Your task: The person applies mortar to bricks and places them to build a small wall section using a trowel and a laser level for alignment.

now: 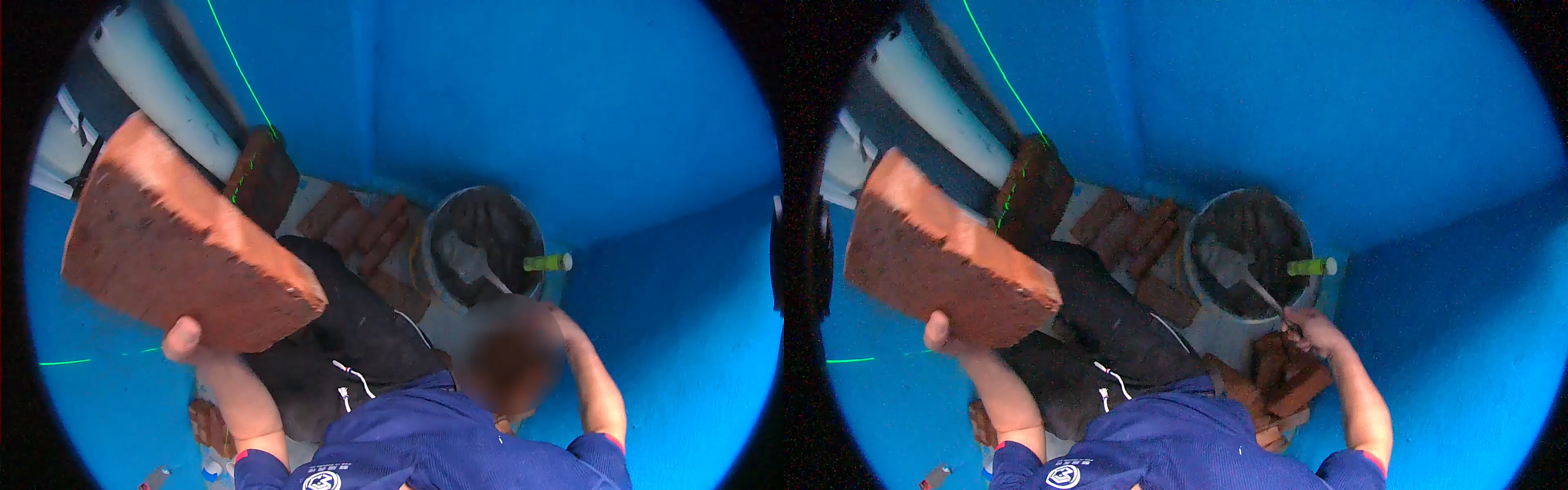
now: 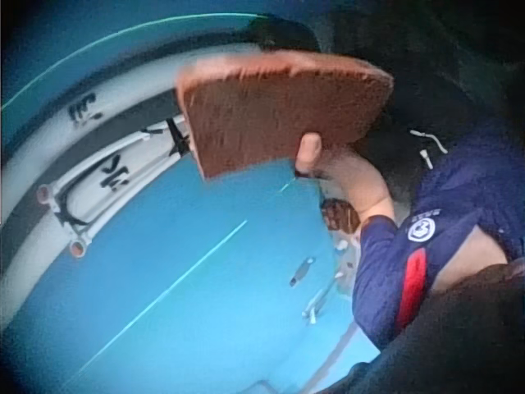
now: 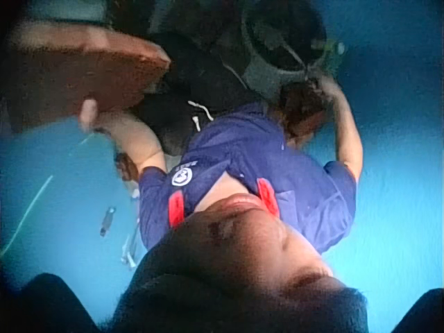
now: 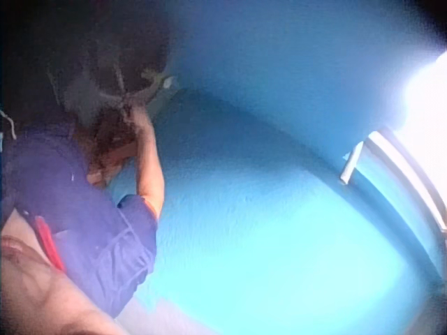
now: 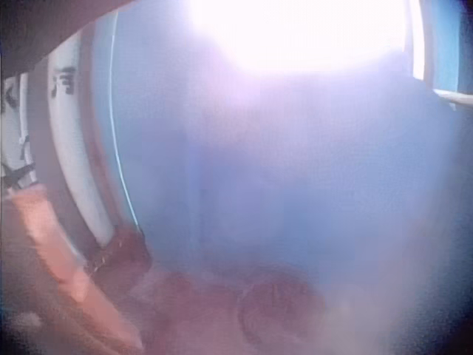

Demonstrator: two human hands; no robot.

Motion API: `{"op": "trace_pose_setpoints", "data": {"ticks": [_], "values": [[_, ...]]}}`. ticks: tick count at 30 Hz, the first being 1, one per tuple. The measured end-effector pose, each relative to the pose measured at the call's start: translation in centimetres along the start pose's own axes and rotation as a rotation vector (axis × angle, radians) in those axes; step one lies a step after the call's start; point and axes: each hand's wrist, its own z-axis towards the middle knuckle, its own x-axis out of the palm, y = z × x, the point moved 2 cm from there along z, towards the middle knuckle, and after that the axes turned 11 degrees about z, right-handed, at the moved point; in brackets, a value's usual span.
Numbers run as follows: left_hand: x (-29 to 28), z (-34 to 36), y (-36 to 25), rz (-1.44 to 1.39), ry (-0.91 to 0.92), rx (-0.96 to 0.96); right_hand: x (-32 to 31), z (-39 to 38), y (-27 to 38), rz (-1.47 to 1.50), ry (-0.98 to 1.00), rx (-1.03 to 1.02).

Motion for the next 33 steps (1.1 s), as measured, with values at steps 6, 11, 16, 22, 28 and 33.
{"op": "trace_pose_setpoints", "data": {"ticks": [6,11,16,22,28,33], "values": [[7.7,3.1,2.8,0.263,0.280,-0.275,1.5,-6.4,2.7,0.172,-0.250,-0.161],[11.9,4.9,10.1,0.186,0.678,-0.338,-2.1,-11.5,7.7,0.131,-0.294,-0.560],[13.1,5.9,11.8,0.218,0.878,-0.364,-2.3,-14.8,14.1,-0.122,-0.335,-0.881],[14.6,3.5,15.4,0.167,1.036,-0.250,-2.0,-14.6,12.2,-0.784,-0.531,-1.301],[13.1,-0.3,18.1,-0.181,0.880,-0.285,-0.5,-15.4,12.2,-0.712,-0.406,-1.315],[12.8,-1.9,17.8,-0.364,0.829,-0.355,-1.4,-15.2,12.3,-1.190,-0.499,-1.409]]}}
